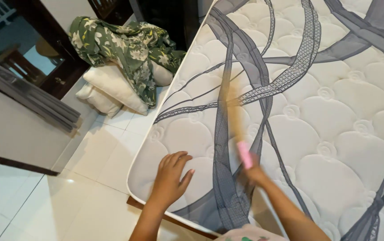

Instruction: Organize personal items on a side table and clean a mattress with a broom.

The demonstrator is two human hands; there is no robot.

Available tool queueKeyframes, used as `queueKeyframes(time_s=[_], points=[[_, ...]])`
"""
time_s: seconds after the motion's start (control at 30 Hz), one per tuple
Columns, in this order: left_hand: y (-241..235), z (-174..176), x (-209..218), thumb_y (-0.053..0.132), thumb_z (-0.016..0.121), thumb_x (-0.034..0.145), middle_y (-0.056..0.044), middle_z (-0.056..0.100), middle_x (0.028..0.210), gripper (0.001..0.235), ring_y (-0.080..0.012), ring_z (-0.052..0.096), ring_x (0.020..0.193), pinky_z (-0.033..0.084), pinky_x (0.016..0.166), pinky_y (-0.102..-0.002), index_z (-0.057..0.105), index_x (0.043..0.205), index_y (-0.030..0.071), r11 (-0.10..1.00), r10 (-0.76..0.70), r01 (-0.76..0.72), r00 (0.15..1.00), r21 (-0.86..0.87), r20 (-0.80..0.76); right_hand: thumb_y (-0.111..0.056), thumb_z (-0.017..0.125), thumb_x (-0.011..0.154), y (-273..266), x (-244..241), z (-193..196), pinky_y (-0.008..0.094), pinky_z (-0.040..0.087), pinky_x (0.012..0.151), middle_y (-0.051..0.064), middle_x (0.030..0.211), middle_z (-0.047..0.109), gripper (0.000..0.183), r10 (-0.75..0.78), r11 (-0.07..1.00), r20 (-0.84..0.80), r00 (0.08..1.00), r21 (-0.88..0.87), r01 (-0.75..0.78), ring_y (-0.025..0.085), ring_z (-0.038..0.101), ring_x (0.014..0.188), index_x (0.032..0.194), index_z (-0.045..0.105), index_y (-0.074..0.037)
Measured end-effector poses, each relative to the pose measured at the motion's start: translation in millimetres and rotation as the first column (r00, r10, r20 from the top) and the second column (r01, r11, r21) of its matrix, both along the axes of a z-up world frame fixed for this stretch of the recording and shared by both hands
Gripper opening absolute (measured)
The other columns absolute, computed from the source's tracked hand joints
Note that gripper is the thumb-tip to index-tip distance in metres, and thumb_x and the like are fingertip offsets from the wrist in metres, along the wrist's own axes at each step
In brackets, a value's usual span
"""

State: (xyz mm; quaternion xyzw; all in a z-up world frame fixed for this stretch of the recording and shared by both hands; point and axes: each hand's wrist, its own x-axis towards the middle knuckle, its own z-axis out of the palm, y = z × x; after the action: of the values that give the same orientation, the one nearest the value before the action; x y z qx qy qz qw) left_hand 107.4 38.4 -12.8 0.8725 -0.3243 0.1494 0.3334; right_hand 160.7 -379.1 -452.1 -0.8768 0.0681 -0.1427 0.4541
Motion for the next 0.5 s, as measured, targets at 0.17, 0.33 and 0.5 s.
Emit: queueKeyframes(time_s=[0.17,0.33,0.5], points=[[-6.9,-12.6,33.6,0.018,0.072,0.088,-0.014,0.063,0.126,0.035,-0.0365,0.056,0.122,0.038,0.108,-0.049,0.064,0.12,0.006,0.988,-0.145,0.144,0.989,-0.058,-0.008,0.0,0.064,0.077,125.2,-80.9,249.6,0.032,0.039,0.038,0.01,0.08,0.059,0.091,0.527,0.799,-0.552,0.646,0.582,-0.154,0.019,0.049,0.045,0.155,0.028,-0.03],[21.5,-27.0,82.7,0.018,0.072,0.088,-0.014,0.063,0.125,0.034,-0.0353,0.057,0.122,0.038,0.109,-0.049,0.065,0.119,0.006,0.957,-0.281,0.278,0.96,-0.086,-0.015,0.004,0.066,0.078,35.7,-85.5,219.7,0.027,0.036,0.037,0.002,0.078,0.058,0.084,0.265,0.765,-0.31,0.913,0.644,-0.004,0.01,0.048,0.047,0.151,0.036,-0.026],[75.5,-2.7,141.1,0.019,0.073,0.087,-0.014,0.064,0.124,0.033,-0.0363,0.057,0.118,0.04,0.104,-0.048,0.066,0.117,0.006,0.948,-0.311,0.313,0.95,-0.056,0.04,0.002,0.058,0.087,-47.7,-118.2,172.6,0.037,0.037,0.041,0.013,0.086,0.056,0.094,-0.686,0.323,-0.348,0.639,0.642,0.696,0.023,0.048,0.052,0.16,0.01,-0.03]])
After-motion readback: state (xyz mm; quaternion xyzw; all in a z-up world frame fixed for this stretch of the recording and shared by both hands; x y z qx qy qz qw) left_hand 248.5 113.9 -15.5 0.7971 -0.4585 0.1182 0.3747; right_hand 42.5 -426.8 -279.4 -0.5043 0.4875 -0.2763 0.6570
